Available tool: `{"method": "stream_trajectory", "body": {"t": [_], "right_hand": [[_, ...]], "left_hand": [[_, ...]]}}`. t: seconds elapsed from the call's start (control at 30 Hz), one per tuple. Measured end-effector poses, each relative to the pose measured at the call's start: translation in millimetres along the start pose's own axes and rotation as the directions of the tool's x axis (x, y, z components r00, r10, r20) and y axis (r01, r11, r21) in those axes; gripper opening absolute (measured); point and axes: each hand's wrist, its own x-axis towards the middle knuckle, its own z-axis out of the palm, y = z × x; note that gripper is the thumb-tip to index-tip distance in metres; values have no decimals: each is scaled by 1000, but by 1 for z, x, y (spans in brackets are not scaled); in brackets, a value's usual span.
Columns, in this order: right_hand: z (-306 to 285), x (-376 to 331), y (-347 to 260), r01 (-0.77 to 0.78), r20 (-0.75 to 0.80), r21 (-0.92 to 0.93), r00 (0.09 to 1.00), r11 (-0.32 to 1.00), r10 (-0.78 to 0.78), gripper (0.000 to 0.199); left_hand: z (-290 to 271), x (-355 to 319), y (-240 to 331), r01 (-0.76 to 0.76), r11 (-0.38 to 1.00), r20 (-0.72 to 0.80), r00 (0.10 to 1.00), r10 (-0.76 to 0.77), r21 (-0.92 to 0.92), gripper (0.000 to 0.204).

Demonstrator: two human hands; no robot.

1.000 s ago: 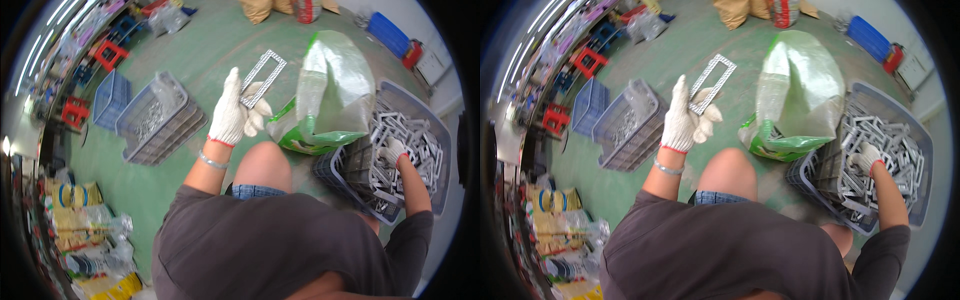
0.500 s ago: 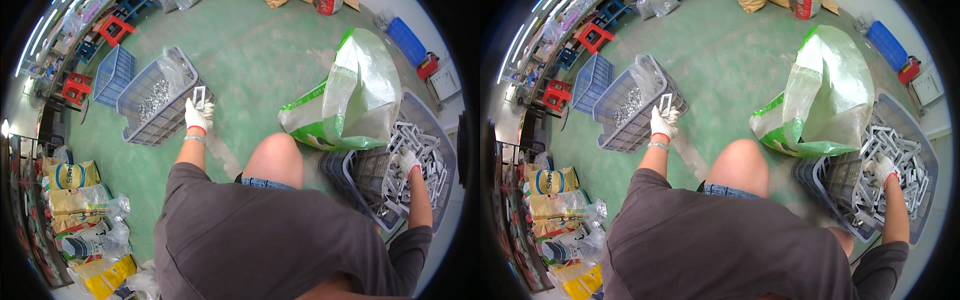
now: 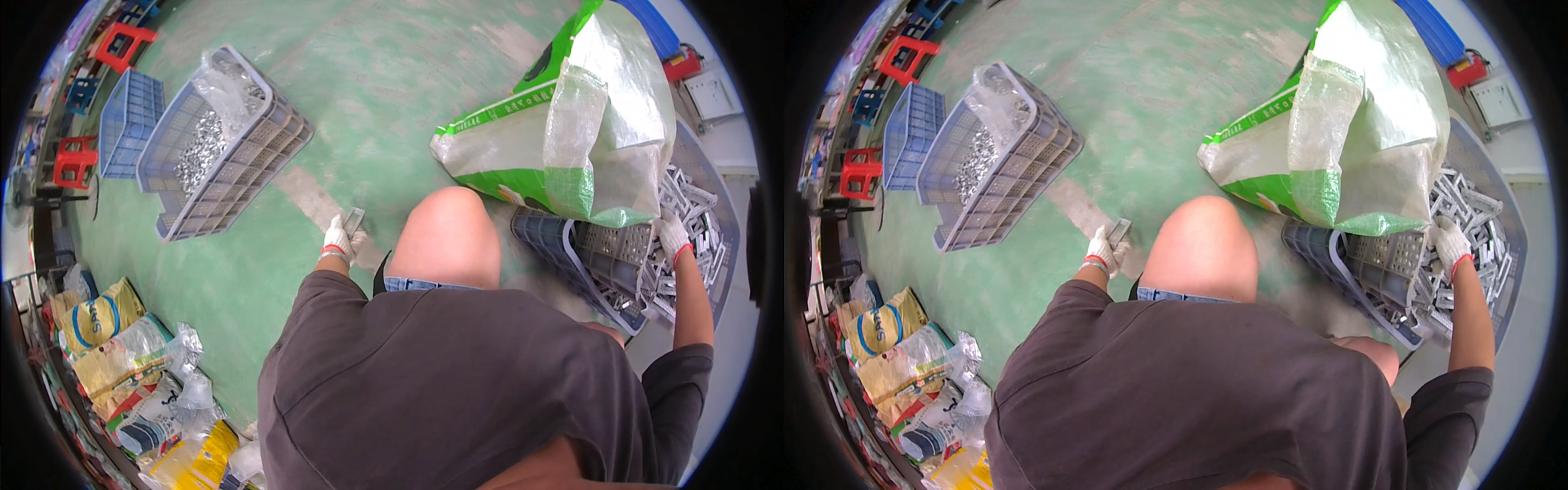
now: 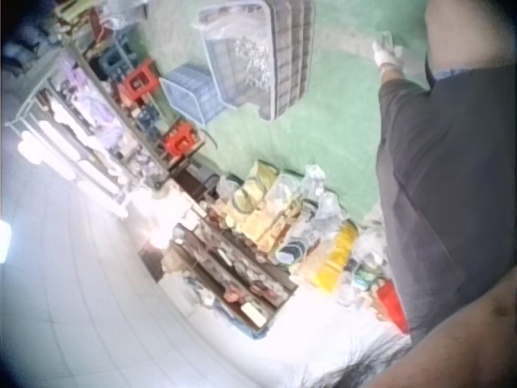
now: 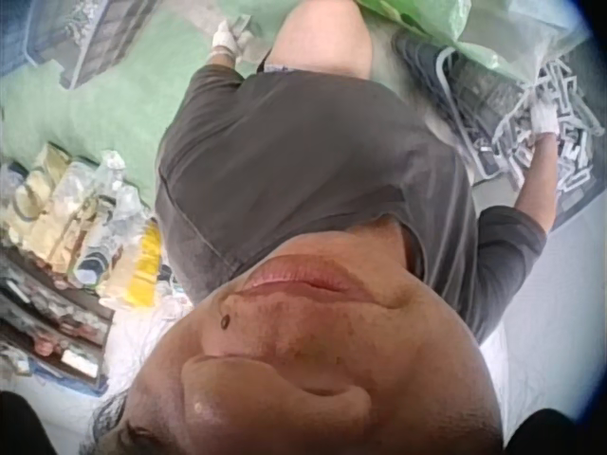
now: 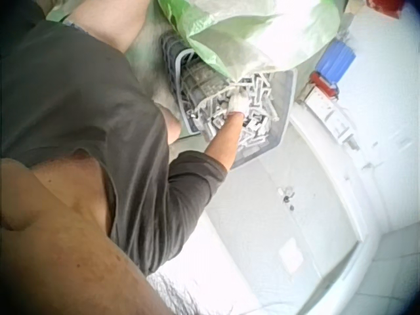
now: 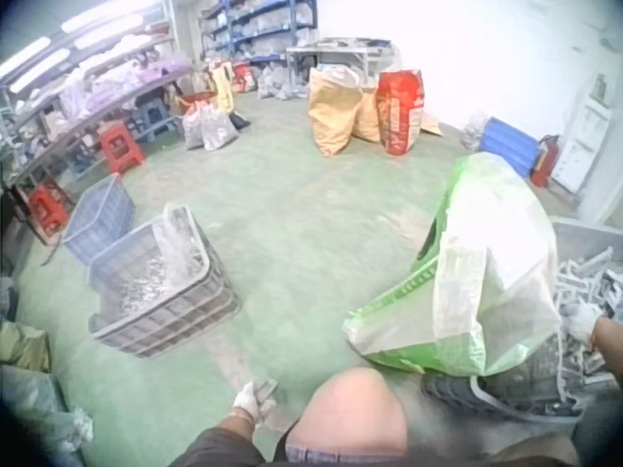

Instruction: The person takes metal brackets from a plastic bin and places them into a green plastic bag while standing and later sitting on a stool.

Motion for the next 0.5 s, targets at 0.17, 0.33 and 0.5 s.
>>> {"method": "stream_trajectory", "body": {"t": [0.17, 0.33, 0.5], "right_hand": [[2, -5, -12, 5, 10, 80, 1000, 997, -6, 48], [6, -4, -12, 7, -40, 102, 999, 995, -3, 44], [-1, -1, 45, 299, -72, -268, 942, 916, -329, 30]], "left_hand": [[-16, 14, -10, 115, 970, 71, 988, -133, 216, 54], [-9, 29, -19, 128, 927, -152, 985, -78, 354, 70], [-28, 53, -14, 177, 900, -88, 984, -155, 398, 55]]}}
